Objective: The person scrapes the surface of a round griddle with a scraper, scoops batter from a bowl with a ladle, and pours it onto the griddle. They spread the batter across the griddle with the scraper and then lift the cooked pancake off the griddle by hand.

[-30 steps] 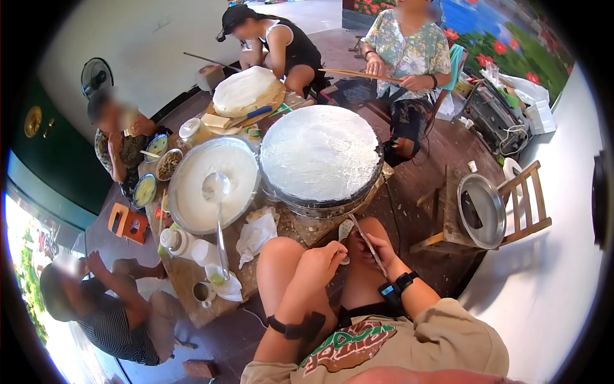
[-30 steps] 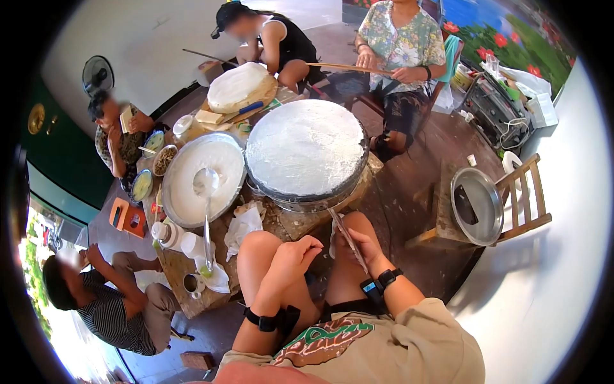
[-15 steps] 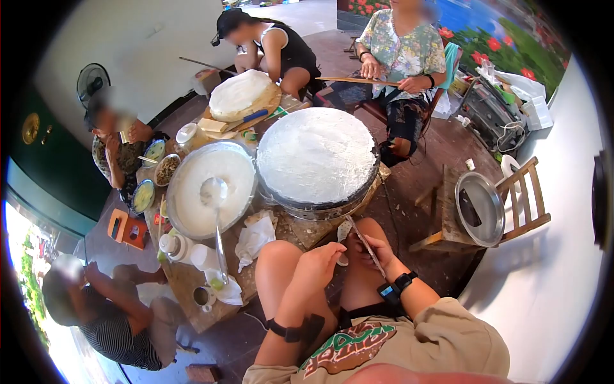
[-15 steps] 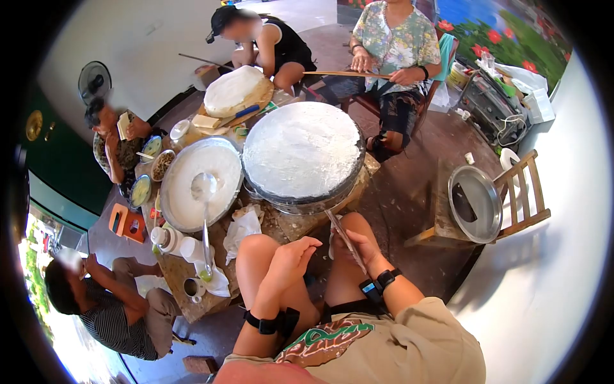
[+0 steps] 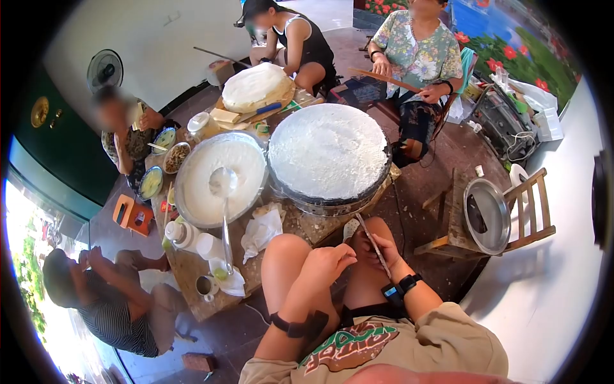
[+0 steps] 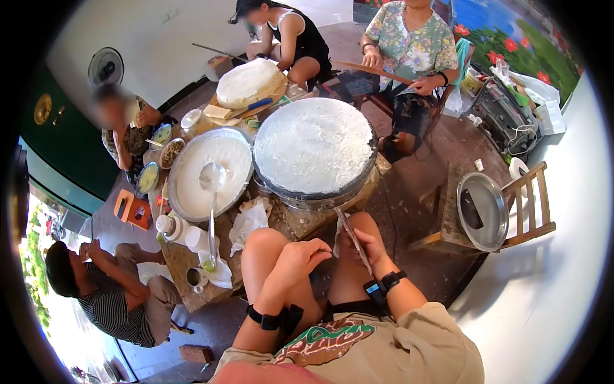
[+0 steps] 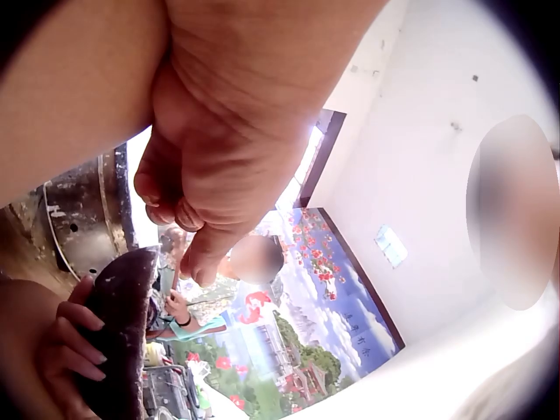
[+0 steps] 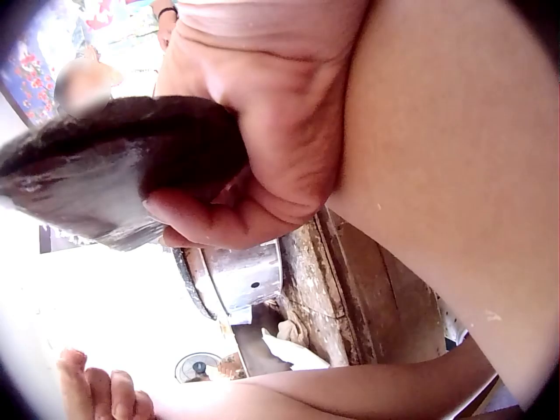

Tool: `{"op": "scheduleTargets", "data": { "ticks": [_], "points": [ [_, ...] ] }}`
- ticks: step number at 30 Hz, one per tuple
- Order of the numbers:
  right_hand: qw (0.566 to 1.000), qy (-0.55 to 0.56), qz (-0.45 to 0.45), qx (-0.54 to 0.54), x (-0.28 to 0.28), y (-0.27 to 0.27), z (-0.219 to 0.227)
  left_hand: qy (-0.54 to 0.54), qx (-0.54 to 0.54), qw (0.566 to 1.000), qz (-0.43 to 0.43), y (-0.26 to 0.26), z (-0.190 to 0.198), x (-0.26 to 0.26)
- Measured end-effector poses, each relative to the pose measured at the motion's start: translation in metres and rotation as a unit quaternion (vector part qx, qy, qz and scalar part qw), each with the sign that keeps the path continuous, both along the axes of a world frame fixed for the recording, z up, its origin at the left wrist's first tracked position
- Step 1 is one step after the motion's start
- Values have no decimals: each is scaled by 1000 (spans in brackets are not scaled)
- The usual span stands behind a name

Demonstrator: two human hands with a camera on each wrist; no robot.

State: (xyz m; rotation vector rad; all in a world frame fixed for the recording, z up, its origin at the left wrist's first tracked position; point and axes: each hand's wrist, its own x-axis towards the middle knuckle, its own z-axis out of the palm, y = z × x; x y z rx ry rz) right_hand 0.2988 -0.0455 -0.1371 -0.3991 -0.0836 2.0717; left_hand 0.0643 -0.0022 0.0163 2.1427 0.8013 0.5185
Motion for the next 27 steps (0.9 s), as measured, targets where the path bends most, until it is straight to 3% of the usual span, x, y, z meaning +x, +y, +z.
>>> {"op": "scheduleTargets", "data": {
  "ticks": [7, 15, 18, 21, 27],
  "points": [
    [1000, 3, 5, -4, 3, 0, -4, -56, 5, 998, 27, -3, 2, 4],
    [997, -68, -17, -21, -5, 0, 15, -98, 43, 994, 27, -4, 2, 8],
    [997, -76, -20, -29, -7, 2, 17, 2, -27, 999, 29, -4, 11, 5],
    [996, -85, -19, -37, -4, 2, 14, -39, 11, 999, 24, -4, 3, 7],
    [999, -38, -9, -18, -2, 1, 7, -18, 9, 1000, -13, -3, -4, 3]
  ]
}}
